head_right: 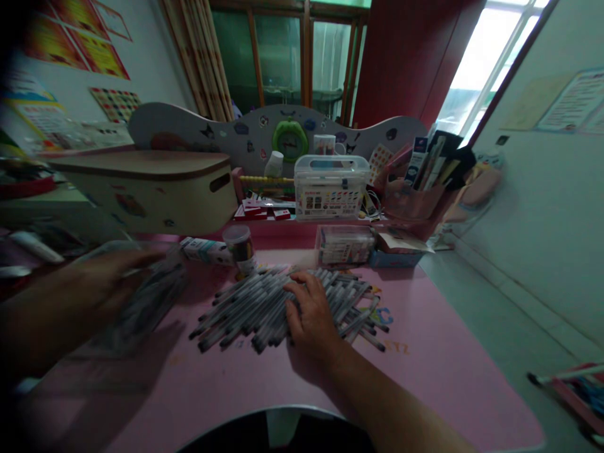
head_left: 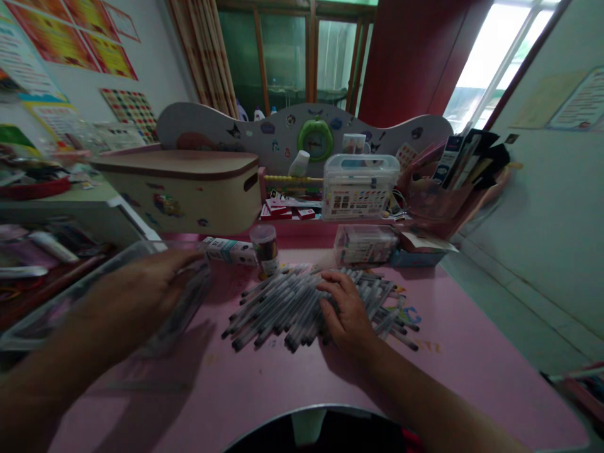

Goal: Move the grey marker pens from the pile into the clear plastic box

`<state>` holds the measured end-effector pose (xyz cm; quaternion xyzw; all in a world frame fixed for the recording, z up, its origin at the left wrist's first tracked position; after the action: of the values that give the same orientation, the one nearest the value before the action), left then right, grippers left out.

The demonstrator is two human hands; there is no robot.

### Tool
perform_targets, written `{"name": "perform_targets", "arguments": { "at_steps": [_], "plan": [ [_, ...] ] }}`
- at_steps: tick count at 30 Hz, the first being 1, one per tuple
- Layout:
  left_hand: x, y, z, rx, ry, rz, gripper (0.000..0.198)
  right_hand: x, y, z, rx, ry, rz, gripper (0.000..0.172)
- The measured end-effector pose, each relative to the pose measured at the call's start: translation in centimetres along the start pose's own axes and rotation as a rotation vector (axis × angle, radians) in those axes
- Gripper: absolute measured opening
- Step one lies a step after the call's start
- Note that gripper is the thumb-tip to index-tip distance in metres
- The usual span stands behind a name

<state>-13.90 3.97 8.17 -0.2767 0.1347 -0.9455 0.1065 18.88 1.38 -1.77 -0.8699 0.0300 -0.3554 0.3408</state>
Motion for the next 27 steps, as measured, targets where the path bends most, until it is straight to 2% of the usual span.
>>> {"name": "perform_targets", "arguments": {
  "at_steps": [2, 4, 6, 8, 12, 18, 21, 24, 27],
  "plan": [
    [-4.0, 0.7, 0.0, -0.001, 0.047, -0.099, 0.03, 0.0, 0.0, 0.0, 0.011, 0.006, 0.006, 0.029],
    [-7.2, 0.8, -1.4, 0.052, 0.153, -0.141, 0.021, 0.0, 0.1, -0.1, 0.012, 0.009, 0.009, 0.029],
    [-9.3, 0.4, -3.1, 0.042, 0.136, -0.148, 0.019, 0.0, 0.1, -0.1, 0.005, 0.009, 0.006, 0.029],
    [-10.6, -0.1, -4.4, 0.0, 0.036, -0.162, 0.018, 0.0, 0.1, -0.1, 0.004, 0.01, 0.005, 0.029],
    [-11.6, -0.9, -5.7, 0.038, -0.134, -0.255, 0.011, -0.1, 0.2, -0.1, 0.03, 0.017, 0.008, 0.03],
    [-12.7, -1.2, -6.2, 0.09, -0.375, -0.531, 0.019, -0.2, 0.3, -0.1, 0.016, 0.009, -0.007, 0.031],
    [-12.8, -1.2, -6.2, 0.074, -0.448, -0.603, 0.014, -0.2, 0.3, -0.2, 0.017, 0.008, -0.006, 0.03],
    [-12.2, -1.0, -5.6, 0.019, -0.507, -0.586, 0.025, -0.1, 0.2, -0.3, 0.026, 0.009, 0.001, 0.03],
    [-11.1, -0.5, -3.9, -0.115, -0.523, -0.446, 0.037, 0.0, 0.1, -0.2, 0.04, 0.016, 0.001, 0.032]
  ]
}}
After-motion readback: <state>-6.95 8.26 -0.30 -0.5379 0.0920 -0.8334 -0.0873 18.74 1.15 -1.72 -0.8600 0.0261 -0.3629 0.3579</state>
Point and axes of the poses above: each hand's wrist, its own y-axis away from the middle knuckle, its own x-axis out of the back of the hand, z = x × y, the point moved 4 cm from there along -y, towards the middle knuckle, and after that the axes turned 10 degrees about y, right-handed, at the moved point
